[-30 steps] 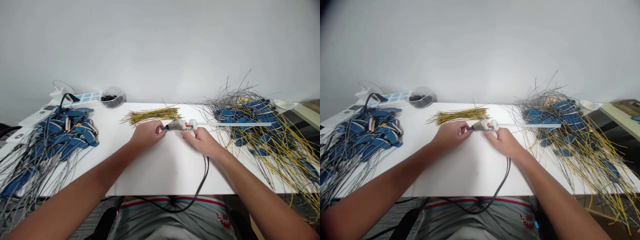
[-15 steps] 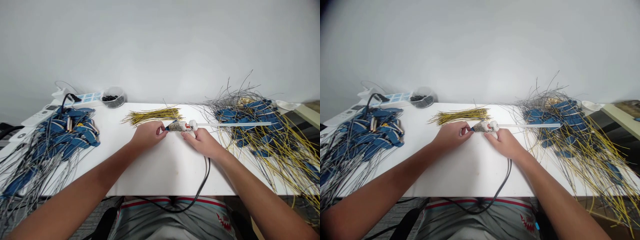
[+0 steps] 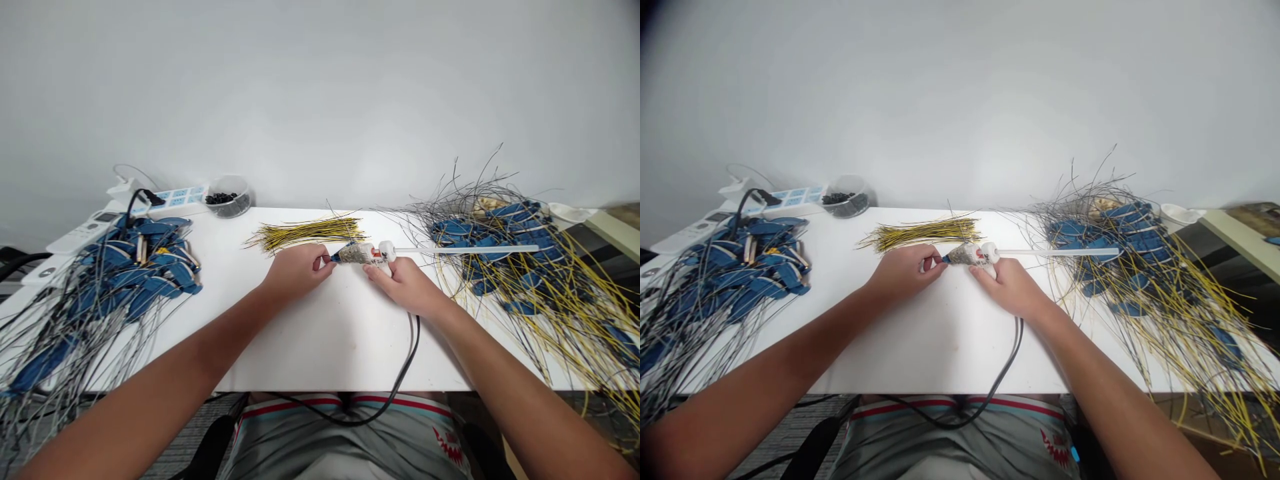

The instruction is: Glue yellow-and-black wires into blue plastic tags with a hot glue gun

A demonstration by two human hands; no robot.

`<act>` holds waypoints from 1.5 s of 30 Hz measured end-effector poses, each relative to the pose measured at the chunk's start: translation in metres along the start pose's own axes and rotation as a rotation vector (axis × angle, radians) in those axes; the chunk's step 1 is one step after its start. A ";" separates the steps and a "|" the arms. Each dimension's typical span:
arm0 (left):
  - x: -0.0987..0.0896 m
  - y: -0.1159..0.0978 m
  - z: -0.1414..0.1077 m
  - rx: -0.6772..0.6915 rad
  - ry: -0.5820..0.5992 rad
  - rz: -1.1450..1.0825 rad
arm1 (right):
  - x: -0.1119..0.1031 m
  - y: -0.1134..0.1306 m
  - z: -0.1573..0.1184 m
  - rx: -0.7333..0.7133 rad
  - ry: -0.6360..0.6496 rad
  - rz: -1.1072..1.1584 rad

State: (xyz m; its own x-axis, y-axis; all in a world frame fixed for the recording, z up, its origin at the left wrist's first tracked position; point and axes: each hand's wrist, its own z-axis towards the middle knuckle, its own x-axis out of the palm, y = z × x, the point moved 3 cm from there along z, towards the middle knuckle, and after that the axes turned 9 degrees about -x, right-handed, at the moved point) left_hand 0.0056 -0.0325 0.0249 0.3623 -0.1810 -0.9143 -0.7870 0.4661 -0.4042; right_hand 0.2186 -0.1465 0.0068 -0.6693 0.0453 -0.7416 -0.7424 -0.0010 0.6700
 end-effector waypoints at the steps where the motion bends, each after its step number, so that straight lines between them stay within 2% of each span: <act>1: 0.000 0.000 0.000 0.001 0.000 -0.001 | 0.000 0.000 0.000 0.002 -0.001 -0.002; 27: 0.000 0.001 0.000 0.012 0.007 -0.005 | -0.001 0.002 -0.001 0.022 -0.002 -0.012; 39: 0.000 -0.001 0.000 0.010 0.008 -0.016 | -0.001 0.002 0.000 -0.006 -0.003 -0.010; 45: 0.000 -0.001 0.000 0.011 0.009 -0.020 | -0.002 0.004 -0.001 -0.041 0.000 0.060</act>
State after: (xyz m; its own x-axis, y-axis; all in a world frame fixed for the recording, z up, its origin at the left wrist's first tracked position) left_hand 0.0060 -0.0329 0.0250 0.3732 -0.1977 -0.9065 -0.7742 0.4720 -0.4217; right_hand 0.2170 -0.1472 0.0104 -0.7129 0.0436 -0.7000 -0.7013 -0.0445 0.7115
